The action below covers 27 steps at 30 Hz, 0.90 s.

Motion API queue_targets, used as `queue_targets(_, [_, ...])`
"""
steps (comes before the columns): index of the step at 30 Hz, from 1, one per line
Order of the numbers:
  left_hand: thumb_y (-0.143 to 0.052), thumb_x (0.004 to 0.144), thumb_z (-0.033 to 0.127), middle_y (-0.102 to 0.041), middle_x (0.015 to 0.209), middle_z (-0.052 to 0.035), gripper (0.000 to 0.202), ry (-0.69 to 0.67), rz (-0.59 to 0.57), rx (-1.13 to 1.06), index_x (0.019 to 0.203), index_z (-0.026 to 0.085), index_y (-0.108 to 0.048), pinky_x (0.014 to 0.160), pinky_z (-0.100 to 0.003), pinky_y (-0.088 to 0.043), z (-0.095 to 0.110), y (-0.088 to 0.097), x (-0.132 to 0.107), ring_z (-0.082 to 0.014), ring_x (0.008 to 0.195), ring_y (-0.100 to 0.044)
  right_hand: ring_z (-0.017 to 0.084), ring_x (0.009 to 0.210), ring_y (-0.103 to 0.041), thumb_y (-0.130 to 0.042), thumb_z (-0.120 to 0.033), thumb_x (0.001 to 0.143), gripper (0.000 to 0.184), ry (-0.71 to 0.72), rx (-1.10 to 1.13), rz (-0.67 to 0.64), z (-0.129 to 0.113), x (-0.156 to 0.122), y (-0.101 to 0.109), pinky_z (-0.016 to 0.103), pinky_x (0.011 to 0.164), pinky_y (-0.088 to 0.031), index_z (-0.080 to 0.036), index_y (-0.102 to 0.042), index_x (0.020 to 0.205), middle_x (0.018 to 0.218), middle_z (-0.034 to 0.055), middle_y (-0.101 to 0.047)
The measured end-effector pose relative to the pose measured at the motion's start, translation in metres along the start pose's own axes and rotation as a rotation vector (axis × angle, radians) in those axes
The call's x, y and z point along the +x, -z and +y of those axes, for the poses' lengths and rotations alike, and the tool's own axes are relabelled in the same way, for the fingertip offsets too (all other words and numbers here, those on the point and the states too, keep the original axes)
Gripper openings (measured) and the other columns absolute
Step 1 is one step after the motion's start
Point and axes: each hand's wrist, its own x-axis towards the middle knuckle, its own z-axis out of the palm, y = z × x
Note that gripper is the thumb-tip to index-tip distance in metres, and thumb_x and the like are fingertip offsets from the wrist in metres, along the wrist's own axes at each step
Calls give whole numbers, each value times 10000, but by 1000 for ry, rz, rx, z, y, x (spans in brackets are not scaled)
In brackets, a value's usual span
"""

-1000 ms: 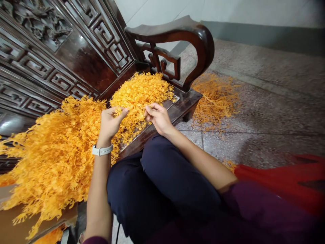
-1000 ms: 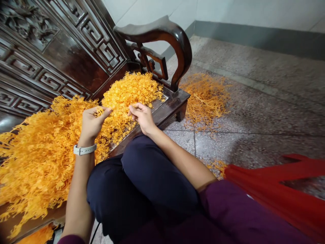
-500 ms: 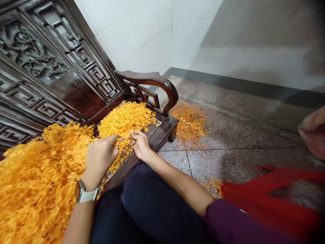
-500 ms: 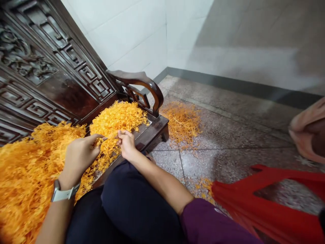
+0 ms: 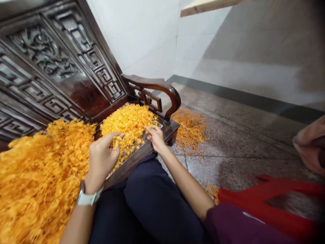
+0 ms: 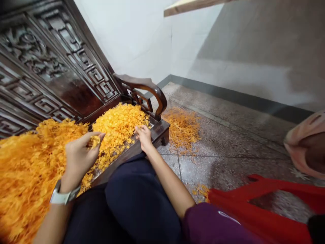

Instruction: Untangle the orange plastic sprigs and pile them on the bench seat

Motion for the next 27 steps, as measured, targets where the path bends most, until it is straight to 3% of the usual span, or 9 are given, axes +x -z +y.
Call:
queue_targets(3, [-704,968,354,-709,639,4,196,153,-82,-110,950,190,-811,538,-277,-364,-16,-16,0,-128,491,-534,113,567,-504,-747,-441,757,324,64,-153,-65,-6,9,-12,235,524,-431,-249,-536,910,730,-44,-612])
queue_targets(6, [-691,976,412,-669,637,11,262,279,-99,-190,880,188,-786,566,-268,-371,-25,-20,-1,-126,544,-535,142,599,-555,-714,-380,808,217,104,-344,-178,-20,37,-31,274,586,-482,-233,-619,935,759,-24,-643])
queue_targets(9, [-664,980,443,-671,704,-7,333,384,-30,-262,784,178,-717,615,-266,-400,-28,-20,-4,-137,632,-554,221,818,-662,-793,-265,749,178,172,-540,-252,-36,67,-46,350,825,-538,-208,-670,864,785,17,-683])
queue_targets(11, [-639,985,457,-647,695,-10,385,434,13,-276,716,181,-648,635,-274,-403,-32,-21,-5,-143,646,-541,267,1005,-672,-776,-227,768,108,248,-630,-271,-41,79,-52,390,997,-495,-202,-672,783,872,65,-723])
queue_targets(13, [-609,993,471,-601,657,-3,434,468,28,-266,663,191,-570,629,-283,-385,-38,-24,-6,-142,628,-505,273,1057,-666,-713,-217,825,30,316,-678,-290,-40,83,-55,408,1057,-464,-199,-700,804,971,92,-752])
queue_targets(16, [-562,1009,494,-529,617,6,479,512,-3,-260,635,207,-477,605,-291,-343,-49,-30,-7,-143,612,-451,238,946,-667,-661,-233,877,104,395,-695,-323,-32,78,-56,399,1003,-486,-211,-745,934,1018,74,-765])
queue_targets(22, [-565,1003,514,-429,585,28,485,544,-31,-295,639,205,-479,604,-306,-312,-60,-40,-7,-134,582,-393,186,836,-637,-641,-381,942,194,458,-607,-325,-27,47,-58,319,828,-505,-216,-735,901,913,38,-730])
queue_targets(25, [-581,994,509,-376,576,39,503,573,-6,-300,620,205,-436,582,-309,-277,-60,-41,-7,-122,560,-344,167,773,-638,-581,-527,980,358,297,-455,-550,-35,22,-63,288,702,-500,-217,-761,975,923,44,-739])
queue_targets(27, [-580,997,505,-375,579,38,501,582,15,-295,624,206,-431,578,-312,-267,-60,-41,-6,-122,560,-336,159,771,-630,-649,-528,953,336,189,-388,-744,-41,6,-66,284,695,-496,-222,-775,1012,933,36,-737])
